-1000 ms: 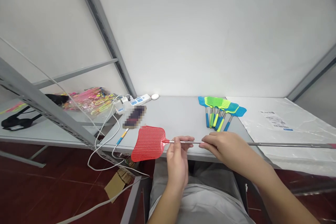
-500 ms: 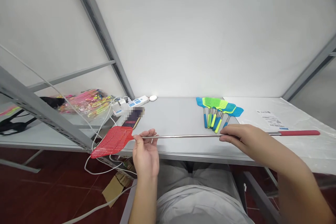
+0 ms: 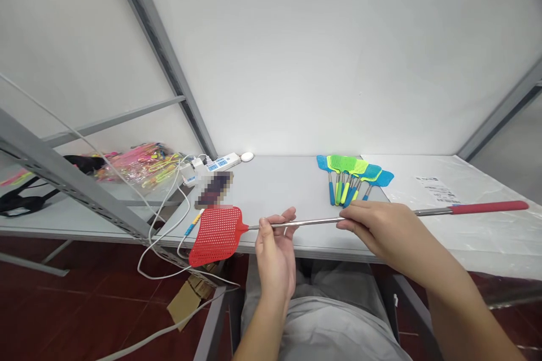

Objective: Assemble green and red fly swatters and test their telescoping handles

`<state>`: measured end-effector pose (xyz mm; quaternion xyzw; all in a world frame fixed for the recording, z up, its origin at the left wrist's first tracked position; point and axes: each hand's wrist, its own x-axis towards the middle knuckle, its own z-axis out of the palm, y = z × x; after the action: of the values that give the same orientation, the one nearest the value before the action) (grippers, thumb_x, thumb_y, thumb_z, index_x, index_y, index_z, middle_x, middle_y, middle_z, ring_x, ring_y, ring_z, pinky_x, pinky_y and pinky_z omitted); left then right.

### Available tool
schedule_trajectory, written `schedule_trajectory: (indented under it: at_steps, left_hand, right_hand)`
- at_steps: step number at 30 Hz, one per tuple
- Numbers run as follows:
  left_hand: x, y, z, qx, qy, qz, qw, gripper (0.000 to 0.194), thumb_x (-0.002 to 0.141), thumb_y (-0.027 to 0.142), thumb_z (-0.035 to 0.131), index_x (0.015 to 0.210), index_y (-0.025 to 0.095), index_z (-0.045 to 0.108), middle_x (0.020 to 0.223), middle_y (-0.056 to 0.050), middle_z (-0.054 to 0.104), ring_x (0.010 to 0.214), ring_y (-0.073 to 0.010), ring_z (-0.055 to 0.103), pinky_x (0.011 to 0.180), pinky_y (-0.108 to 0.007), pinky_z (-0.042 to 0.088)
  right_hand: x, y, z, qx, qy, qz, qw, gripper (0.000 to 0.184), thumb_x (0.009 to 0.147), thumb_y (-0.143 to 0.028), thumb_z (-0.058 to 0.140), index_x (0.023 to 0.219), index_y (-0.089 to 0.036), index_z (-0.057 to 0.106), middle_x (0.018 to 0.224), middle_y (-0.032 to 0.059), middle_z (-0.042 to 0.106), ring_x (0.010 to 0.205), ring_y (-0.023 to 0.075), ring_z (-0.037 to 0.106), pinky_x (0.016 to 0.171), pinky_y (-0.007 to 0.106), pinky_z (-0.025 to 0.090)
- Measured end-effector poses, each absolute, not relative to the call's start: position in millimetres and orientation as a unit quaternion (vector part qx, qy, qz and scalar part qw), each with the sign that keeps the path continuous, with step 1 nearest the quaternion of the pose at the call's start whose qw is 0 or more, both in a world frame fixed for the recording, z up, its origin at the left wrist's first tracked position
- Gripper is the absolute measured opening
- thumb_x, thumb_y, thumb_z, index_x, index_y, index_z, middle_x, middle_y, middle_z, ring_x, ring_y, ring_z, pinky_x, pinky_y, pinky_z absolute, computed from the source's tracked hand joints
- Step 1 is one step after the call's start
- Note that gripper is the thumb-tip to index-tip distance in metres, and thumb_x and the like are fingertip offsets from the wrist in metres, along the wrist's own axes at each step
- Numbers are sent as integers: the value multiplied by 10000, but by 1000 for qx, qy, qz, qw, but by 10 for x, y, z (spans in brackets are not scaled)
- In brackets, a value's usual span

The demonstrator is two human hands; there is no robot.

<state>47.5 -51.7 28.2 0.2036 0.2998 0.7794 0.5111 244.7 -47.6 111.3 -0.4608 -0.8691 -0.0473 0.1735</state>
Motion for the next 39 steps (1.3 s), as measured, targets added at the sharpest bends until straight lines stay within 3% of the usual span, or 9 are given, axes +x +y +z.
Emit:
schedule_trajectory:
  at_steps: [9, 15, 22, 28, 34, 39]
  left_hand:
    - [217, -433, 233, 203, 283, 769, 535, 453, 901, 550, 534, 1173, 205, 645, 1247, -129, 646, 872, -149, 640, 816, -304, 498]
    - [168, -340, 146, 131, 327, 806, 475, 366, 898, 458, 578, 1126, 191, 680, 1222, -119, 657, 839, -131, 625, 785, -295, 495]
    - [383, -368, 89, 136, 353, 791, 481, 327, 876, 468, 600, 990, 179, 703, 1138, -121, 678, 1082, -215, 612, 818, -320, 476]
    - [417, -387, 90, 128, 349, 797, 477, 299, 858, 464, 626, 923, 180, 692, 1008, -85, 699, 1014, -203, 636, 781, -306, 473]
    - [-17, -305, 200, 110, 330, 834, 429, 211, 833, 368, 659, 849, 161, 698, 847, -27, 688, 832, -153, 655, 789, -306, 474]
    - [-411, -262, 242, 63, 338, 854, 390, 207, 863, 356, 605, 819, 173, 693, 823, 0, 673, 829, -120, 638, 757, -261, 456]
  right_hand:
    - [2517, -302, 1034, -483, -861, 14, 159, 250, 970, -374, 486, 864, -263, 683, 811, 0, 705, 714, 170, 635, 578, 268, 353]
    - [2718, -256, 1032, -511, -848, 48, 131, 269, 964, -413, 474, 913, -274, 699, 890, 9, 720, 794, 199, 650, 623, 276, 388]
    - [2565, -402, 1124, -531, -835, -42, 133, 306, 961, -374, 481, 737, -228, 630, 744, 11, 677, 665, 177, 612, 544, 273, 286]
    - [2386, -524, 1140, -525, -833, -89, 148, 296, 957, -386, 497, 740, -220, 610, 721, 8, 654, 642, 170, 595, 540, 288, 232]
    - [2335, -385, 997, -497, -858, 44, 120, 250, 964, -375, 491, 810, -238, 633, 796, 1, 679, 693, 161, 617, 556, 268, 300]
    - [2653, -282, 1028, -541, -832, 71, 98, 301, 968, -419, 447, 782, -252, 615, 730, -12, 669, 660, 171, 608, 569, 264, 354]
